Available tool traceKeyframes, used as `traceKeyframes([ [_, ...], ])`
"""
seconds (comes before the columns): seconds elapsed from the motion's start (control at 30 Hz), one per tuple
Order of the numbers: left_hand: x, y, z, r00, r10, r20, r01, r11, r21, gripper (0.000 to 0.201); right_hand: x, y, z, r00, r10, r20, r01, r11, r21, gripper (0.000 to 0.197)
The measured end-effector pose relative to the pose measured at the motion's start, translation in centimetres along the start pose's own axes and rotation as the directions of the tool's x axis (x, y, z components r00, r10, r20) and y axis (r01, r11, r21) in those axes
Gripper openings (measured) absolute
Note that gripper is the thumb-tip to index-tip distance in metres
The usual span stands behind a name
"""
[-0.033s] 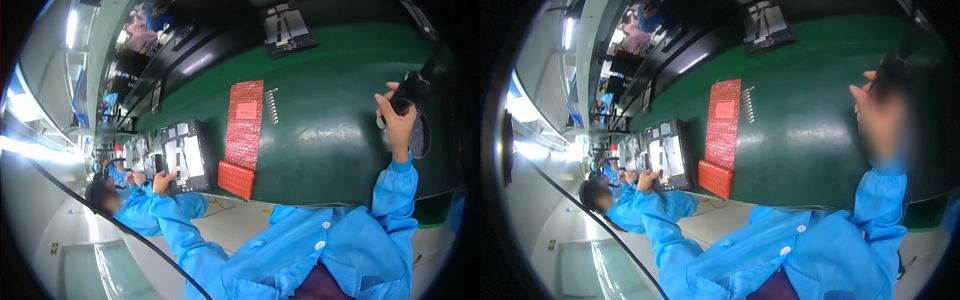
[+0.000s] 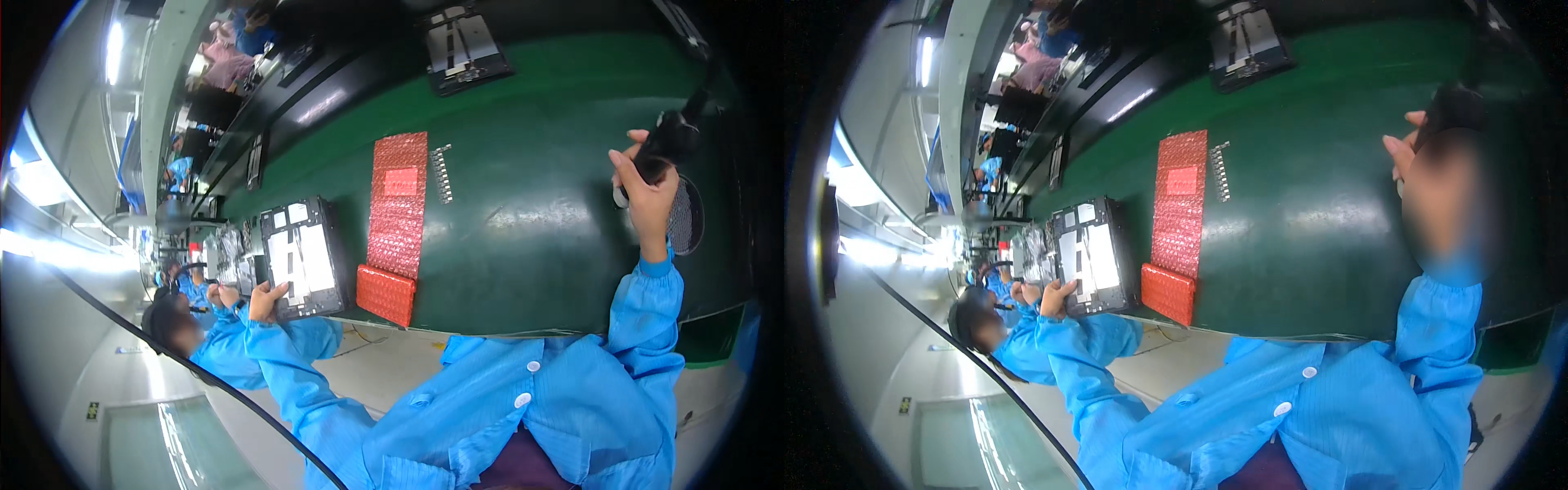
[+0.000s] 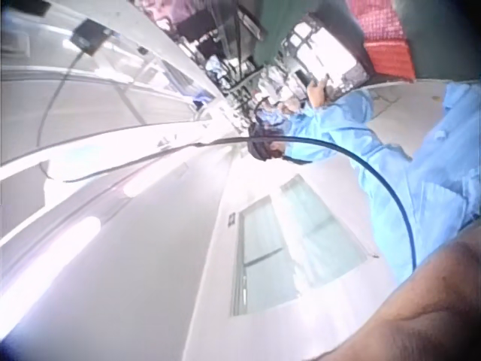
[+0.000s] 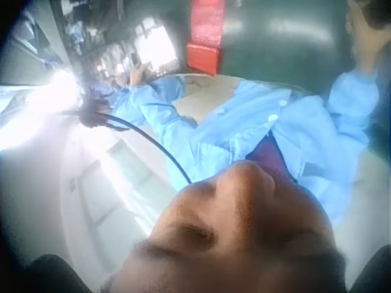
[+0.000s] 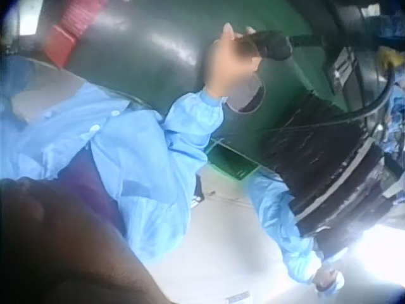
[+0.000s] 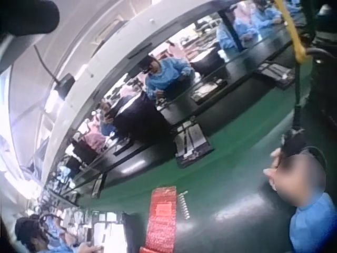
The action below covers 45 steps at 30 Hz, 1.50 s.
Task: Assembling screen modules into tablet frames using an electric screwdriver on a production line.
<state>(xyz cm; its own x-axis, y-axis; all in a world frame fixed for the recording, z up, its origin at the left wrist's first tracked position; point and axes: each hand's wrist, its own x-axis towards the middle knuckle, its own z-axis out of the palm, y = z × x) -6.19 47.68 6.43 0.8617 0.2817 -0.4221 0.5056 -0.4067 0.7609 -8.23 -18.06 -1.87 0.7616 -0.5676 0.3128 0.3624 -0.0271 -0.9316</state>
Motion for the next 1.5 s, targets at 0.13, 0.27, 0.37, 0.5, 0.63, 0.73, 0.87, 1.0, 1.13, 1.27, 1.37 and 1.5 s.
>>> traceKeyframes([
  [0.13,-2.7,5.4,2.9,0.985,0.173,0.007,-0.173,0.979,0.111,0.025,-0.1,-0.4,-0.4,0.998,0.054,0.019,-0.055,0.998,0.037,0.031],
  [0.27,-5.5,9.9,11.2,0.931,0.329,0.160,-0.301,0.937,-0.178,0.031,-0.2,-0.1,-0.5,0.999,0.009,0.037,-0.012,0.998,0.065,0.032],
  [0.37,-6.3,10.4,21.1,0.889,0.393,0.237,-0.324,0.903,-0.282,0.038,0.1,-1.2,-1.3,0.997,-0.049,0.065,0.048,0.999,0.014,0.032],
  [0.5,-8.3,9.8,33.4,0.815,0.354,0.459,-0.158,0.897,-0.412,0.040,1.4,-3.4,-2.5,0.988,-0.151,-0.010,0.151,0.988,-0.017,0.028],
  [0.63,-10.2,9.4,41.9,0.744,0.341,0.574,0.014,0.852,-0.524,0.039,2.0,-4.6,-4.7,0.982,-0.169,-0.080,0.164,0.984,-0.072,0.027],
  [0.73,-9.9,9.6,42.0,0.733,0.317,0.601,-0.186,0.944,-0.271,0.042,2.0,-4.2,-5.9,0.976,-0.209,-0.063,0.200,0.972,-0.125,0.027],
  [0.87,-7.0,9.2,37.7,0.551,0.798,0.246,-0.798,0.417,0.436,0.039,2.0,-4.1,-6.0,0.978,-0.207,-0.038,0.202,0.972,-0.122,0.026],
  [1.0,-6.3,9.9,37.0,0.581,0.692,0.429,-0.775,0.309,0.550,0.044,2.0,-3.7,-5.2,0.982,-0.186,-0.040,0.180,0.975,-0.128,0.027],
  [1.13,-5.9,11.1,37.3,0.597,0.545,0.589,-0.763,0.157,0.628,0.045,1.5,-3.5,-5.2,0.998,-0.065,-0.013,0.063,0.988,-0.138,0.029],
  [1.27,-4.9,11.7,36.8,0.577,0.479,0.662,-0.808,0.219,0.547,0.036,2.0,-3.3,-4.8,0.999,-0.038,0.028,0.039,0.999,-0.034,0.037],
  [1.37,-6.3,12.5,36.5,0.480,0.520,0.707,-0.875,0.224,0.429,0.021,2.4,-2.1,-4.3,0.980,-0.194,-0.048,0.190,0.979,-0.077,0.037],
  [1.5,-15.1,17.9,39.3,0.152,0.574,0.804,-0.967,0.257,0.000,0.017,2.5,-2.3,-4.2,0.968,-0.247,-0.043,0.245,0.968,-0.056,0.030],
])
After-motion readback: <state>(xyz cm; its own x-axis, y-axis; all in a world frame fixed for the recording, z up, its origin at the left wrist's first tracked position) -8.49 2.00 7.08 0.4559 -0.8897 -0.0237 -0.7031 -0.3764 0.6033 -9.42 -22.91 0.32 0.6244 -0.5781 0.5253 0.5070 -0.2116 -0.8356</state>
